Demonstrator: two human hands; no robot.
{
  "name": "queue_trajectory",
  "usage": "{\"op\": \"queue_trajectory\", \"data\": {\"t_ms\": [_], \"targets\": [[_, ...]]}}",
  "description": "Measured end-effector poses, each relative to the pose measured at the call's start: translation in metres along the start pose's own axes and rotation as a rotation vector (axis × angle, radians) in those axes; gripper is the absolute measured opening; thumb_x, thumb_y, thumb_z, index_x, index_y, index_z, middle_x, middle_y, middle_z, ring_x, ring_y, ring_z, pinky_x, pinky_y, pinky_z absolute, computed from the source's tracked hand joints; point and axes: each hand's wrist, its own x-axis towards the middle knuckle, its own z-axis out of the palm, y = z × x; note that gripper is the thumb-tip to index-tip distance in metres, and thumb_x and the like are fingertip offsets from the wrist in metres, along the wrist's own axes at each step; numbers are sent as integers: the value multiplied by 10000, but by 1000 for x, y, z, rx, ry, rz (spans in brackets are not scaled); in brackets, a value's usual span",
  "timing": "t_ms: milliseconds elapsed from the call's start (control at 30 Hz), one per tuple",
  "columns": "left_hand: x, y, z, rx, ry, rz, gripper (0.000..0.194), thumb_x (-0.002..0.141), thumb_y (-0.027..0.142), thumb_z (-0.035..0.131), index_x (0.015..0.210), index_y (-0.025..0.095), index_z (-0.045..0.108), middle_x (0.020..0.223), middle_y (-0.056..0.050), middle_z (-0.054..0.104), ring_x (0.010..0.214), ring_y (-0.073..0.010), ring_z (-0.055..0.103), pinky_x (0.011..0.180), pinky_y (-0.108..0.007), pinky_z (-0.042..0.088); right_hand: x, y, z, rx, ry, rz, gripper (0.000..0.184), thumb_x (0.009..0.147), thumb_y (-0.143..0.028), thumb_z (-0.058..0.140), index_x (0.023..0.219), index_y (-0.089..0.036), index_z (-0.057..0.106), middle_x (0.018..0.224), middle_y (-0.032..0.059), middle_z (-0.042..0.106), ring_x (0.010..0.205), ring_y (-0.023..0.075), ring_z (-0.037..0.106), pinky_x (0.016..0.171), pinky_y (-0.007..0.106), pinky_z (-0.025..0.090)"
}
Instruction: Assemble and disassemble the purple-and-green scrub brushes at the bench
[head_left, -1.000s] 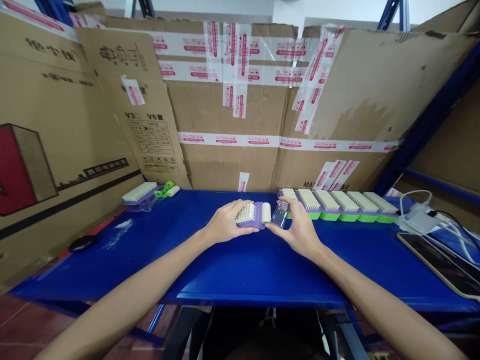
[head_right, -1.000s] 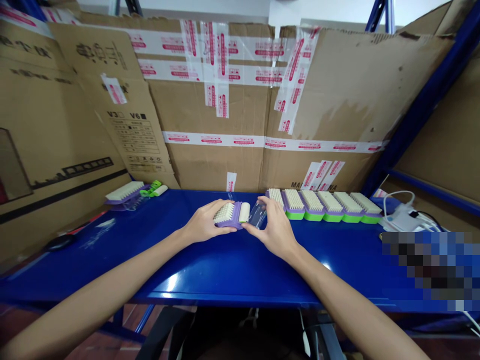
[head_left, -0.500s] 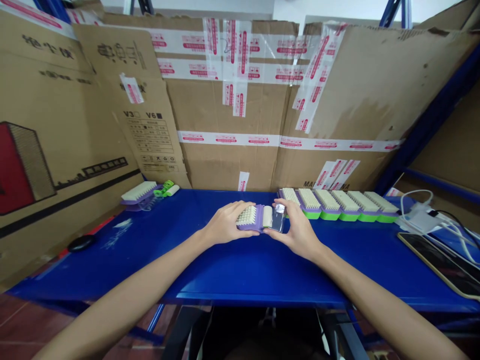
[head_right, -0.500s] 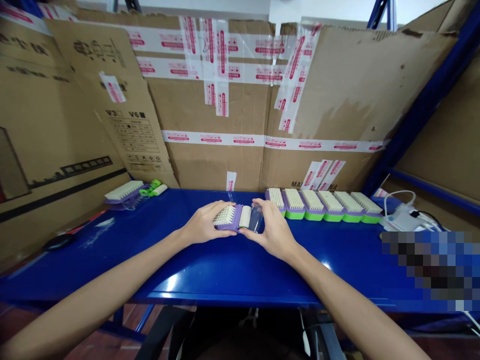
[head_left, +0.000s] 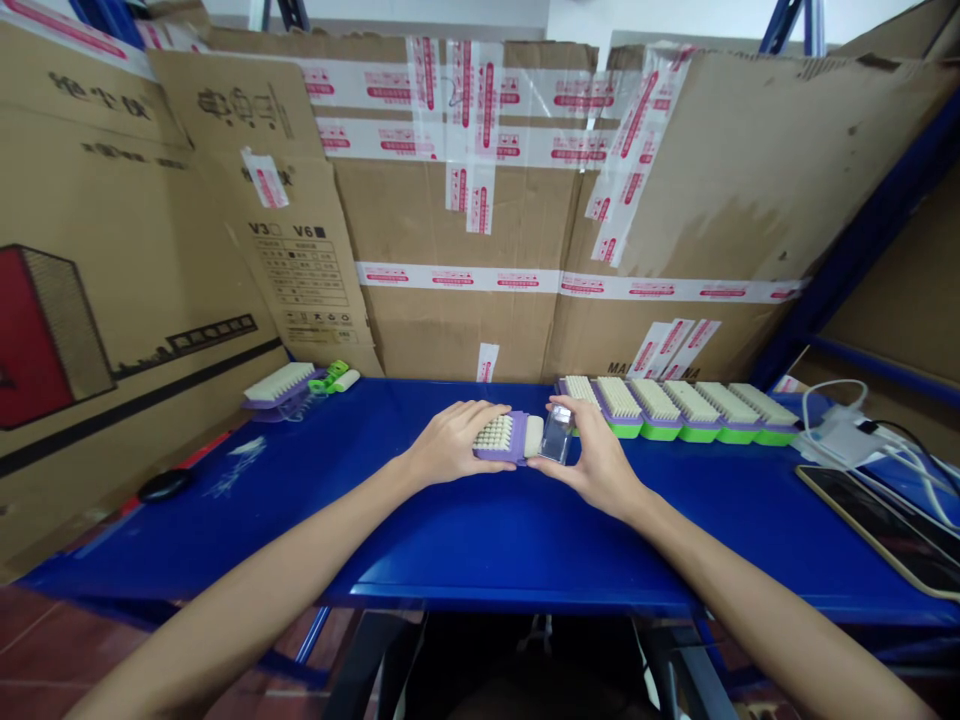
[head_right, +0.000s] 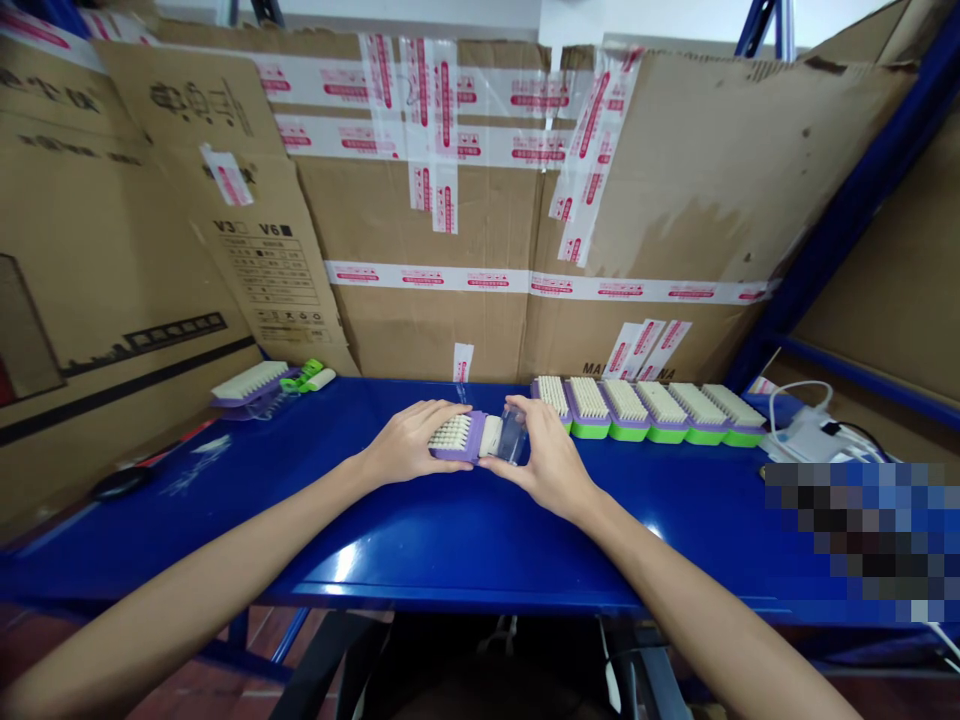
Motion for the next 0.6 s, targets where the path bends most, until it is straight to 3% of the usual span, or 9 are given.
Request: {"op": "queue_trajectory", "data": {"t_ms": [267,433,600], "targets": [[1,5,6,48,9,96,869,994,771,755,1593,164,589,1375,-191,800,1178,-353,815,1003,-514,655,0,-3,2,-4,-40,-104,836,1016,-628,825,1659,-283,418,1512,207,678,1322,425,729,1085,674,654],[2,6,5,61,5,88,831,1014,749,740,1604,183,589,1392,-187,797,1182,-352,814,1003,-513,646,-2,-3,3,21,-62,-131,881,1000,-641,841,1679,-307,390,1520,195,670,1368,425,703,1105,677,648],[4,6,2,61,80,90,816,1029,719,745,1600,161,573,1390,-192,800,1183,-347,815,983,-502,639,-2,-3,2,37,-47,-115,897,990,-644,853,1681,-311,387,1526,190,661,1380,419,696,1146,685,624]]}}
